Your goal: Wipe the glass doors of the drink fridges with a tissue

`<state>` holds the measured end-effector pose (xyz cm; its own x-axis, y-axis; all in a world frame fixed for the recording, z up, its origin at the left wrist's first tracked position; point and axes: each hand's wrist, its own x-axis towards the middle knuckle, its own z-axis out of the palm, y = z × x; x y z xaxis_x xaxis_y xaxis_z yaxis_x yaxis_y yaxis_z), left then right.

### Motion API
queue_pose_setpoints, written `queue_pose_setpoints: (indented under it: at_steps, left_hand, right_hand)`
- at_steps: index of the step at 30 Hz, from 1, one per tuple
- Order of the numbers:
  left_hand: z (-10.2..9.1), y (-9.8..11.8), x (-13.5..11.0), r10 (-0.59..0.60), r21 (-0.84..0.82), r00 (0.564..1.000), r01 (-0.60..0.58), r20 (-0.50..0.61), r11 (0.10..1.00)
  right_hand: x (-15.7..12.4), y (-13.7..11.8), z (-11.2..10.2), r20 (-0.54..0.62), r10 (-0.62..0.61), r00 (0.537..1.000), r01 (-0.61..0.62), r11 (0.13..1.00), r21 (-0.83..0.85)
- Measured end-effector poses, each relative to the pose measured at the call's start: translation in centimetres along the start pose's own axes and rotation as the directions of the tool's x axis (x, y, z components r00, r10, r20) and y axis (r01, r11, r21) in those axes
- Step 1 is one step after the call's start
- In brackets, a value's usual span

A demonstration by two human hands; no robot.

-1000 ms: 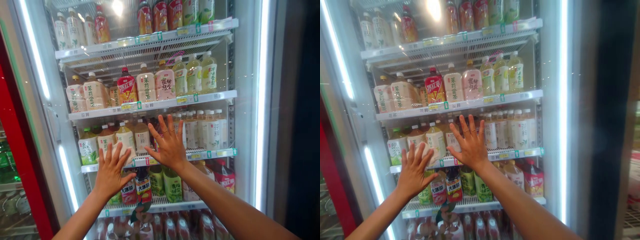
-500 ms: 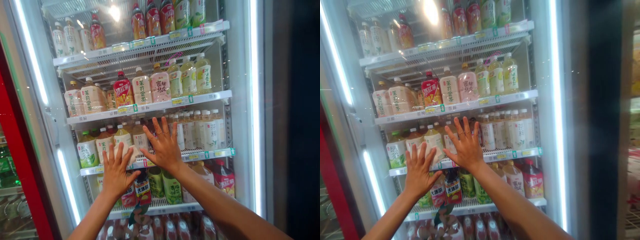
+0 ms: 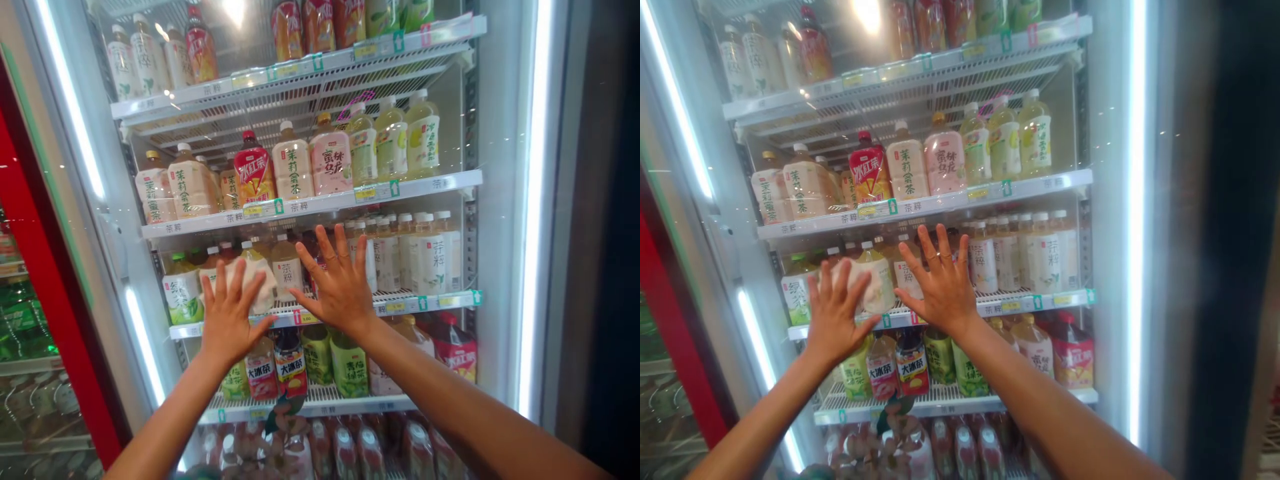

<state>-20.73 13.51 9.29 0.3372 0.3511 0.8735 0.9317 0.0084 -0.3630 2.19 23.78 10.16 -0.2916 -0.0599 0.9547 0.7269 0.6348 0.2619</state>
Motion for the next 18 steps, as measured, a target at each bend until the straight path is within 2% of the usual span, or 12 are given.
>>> queue_pose_setpoints:
  at_steps: [2, 4, 5, 7, 9, 11, 12, 14, 16, 18]
  left_hand:
    - [-0.4, -2.6, 3.6, -0.123, -0.009, 0.987, 0.123, -0.103, 0.992]
    - [-0.4, -3.5, 5.2, -0.186, -0.013, 0.971, 0.186, -0.150, 0.982]
    - [-0.3, -3.1, 4.7, -0.192, -0.011, 0.969, 0.192, -0.155, 0.981]
    - [0.3, -1.3, 1.3, -0.152, 0.001, 0.979, 0.153, -0.137, 0.988]
    - [0.7, 0.5, -3.0, -0.077, 0.019, 0.994, 0.079, -0.071, 0.997]
    - [0.6, 0.8, -5.3, 0.015, 0.027, 1.000, -0.014, -0.009, 1.000]
    - [0.3, 0.3, -5.1, 0.045, 0.029, 0.999, -0.045, 0.004, 0.999]
    - [-0.2, -1.7, -2.5, 0.045, 0.028, 0.999, -0.044, -0.017, 0.999]
    - [-0.5, -3.4, 0.9, -0.058, 0.014, 0.994, 0.060, -0.091, 0.998]
    - [-0.2, -3.4, 2.5, -0.165, -0.009, 0.974, 0.166, -0.157, 0.986]
  right_hand:
    - [0.0, 0.0, 0.0, 0.006, 0.003, 1.000, -0.003, 1.000, -0.001]
    - [0.0, 0.1, 0.0, 0.013, 0.005, 1.000, -0.005, 1.000, 0.000]
    - [0.0, 0.1, 0.0, 0.015, 0.008, 1.000, -0.008, 1.000, 0.000]
    - [0.0, 0.1, 0.1, 0.009, 0.013, 1.000, -0.013, 1.000, 0.002]
    - [0.0, 0.2, 0.1, -0.003, 0.009, 1.000, -0.009, 1.000, 0.006]
    - [0.0, 0.1, 0.1, -0.013, 0.001, 1.000, -0.001, 1.000, 0.009]
    - [0.0, 0.1, 0.1, -0.019, -0.002, 1.000, 0.002, 1.000, 0.006]
    - [0.0, 0.1, 0.1, -0.026, -0.003, 1.000, 0.002, 1.000, -0.005]
    - [0.0, 0.1, 0.1, -0.024, -0.003, 1.000, 0.003, 1.000, -0.016]
    - [0.0, 0.1, 0.1, -0.018, -0.005, 1.000, 0.004, 1.000, -0.023]
